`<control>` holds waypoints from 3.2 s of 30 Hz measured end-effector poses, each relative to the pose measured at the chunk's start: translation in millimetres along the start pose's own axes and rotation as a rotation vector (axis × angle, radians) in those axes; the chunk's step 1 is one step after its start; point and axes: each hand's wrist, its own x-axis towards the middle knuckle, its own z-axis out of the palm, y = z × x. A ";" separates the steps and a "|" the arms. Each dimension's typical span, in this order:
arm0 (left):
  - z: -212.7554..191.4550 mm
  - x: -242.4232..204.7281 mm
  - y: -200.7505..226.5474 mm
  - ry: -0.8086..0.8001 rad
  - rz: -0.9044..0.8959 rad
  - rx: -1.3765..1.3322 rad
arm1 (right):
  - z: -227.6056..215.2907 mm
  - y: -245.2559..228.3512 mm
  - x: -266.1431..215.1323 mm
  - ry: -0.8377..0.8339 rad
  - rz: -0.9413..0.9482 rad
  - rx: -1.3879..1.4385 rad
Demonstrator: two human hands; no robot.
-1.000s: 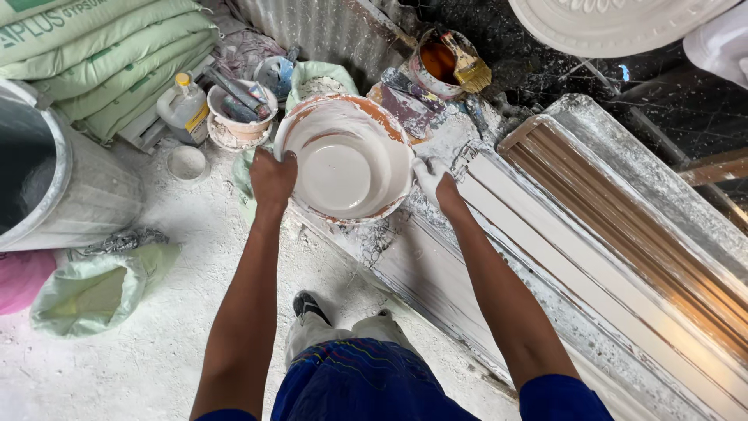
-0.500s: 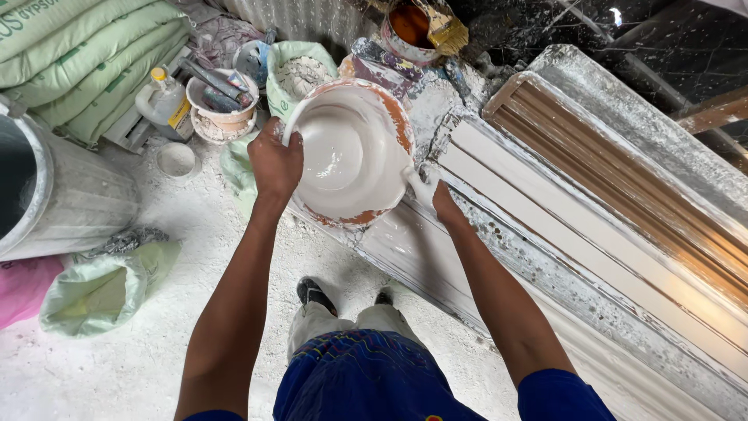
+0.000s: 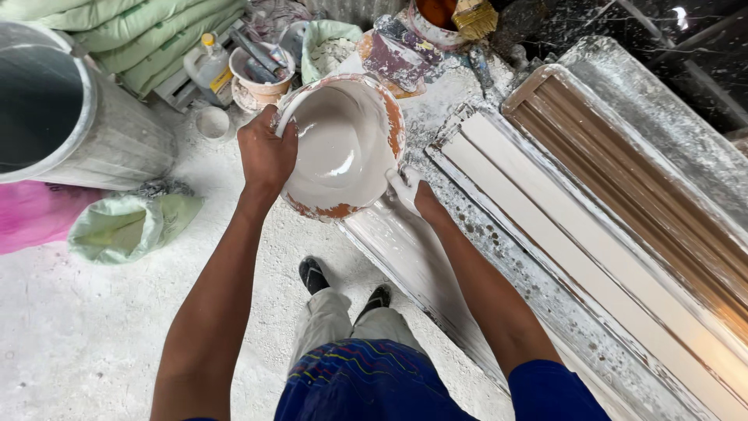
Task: The person scoops white plaster from a bucket and spreads it onto a long rectangular mold using a trowel. They repeatedly smooth the surface and scrape excess material back into the bucket while working along the length of the mold.
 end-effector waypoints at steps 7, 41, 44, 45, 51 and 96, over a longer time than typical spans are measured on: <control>-3.3 -15.4 5.3 0.061 0.027 -0.046 | 2.8 -2.1 10.6 -0.042 -0.053 0.057; -0.7 -31.9 1.6 0.079 0.141 0.020 | 3.5 14.4 16.8 -0.099 0.062 0.073; 0.4 -32.8 0.6 0.101 0.138 -0.004 | 4.4 15.8 16.5 -0.099 0.036 -0.087; 2.3 -33.1 0.8 0.099 0.145 0.006 | 2.7 16.5 15.7 -0.098 0.036 -0.058; 4.3 -34.9 -0.8 0.100 0.154 0.008 | 2.4 16.5 16.5 -0.121 0.013 -0.015; 40.8 -105.7 61.6 0.067 0.249 0.001 | -57.3 84.9 -37.8 -0.166 0.037 0.053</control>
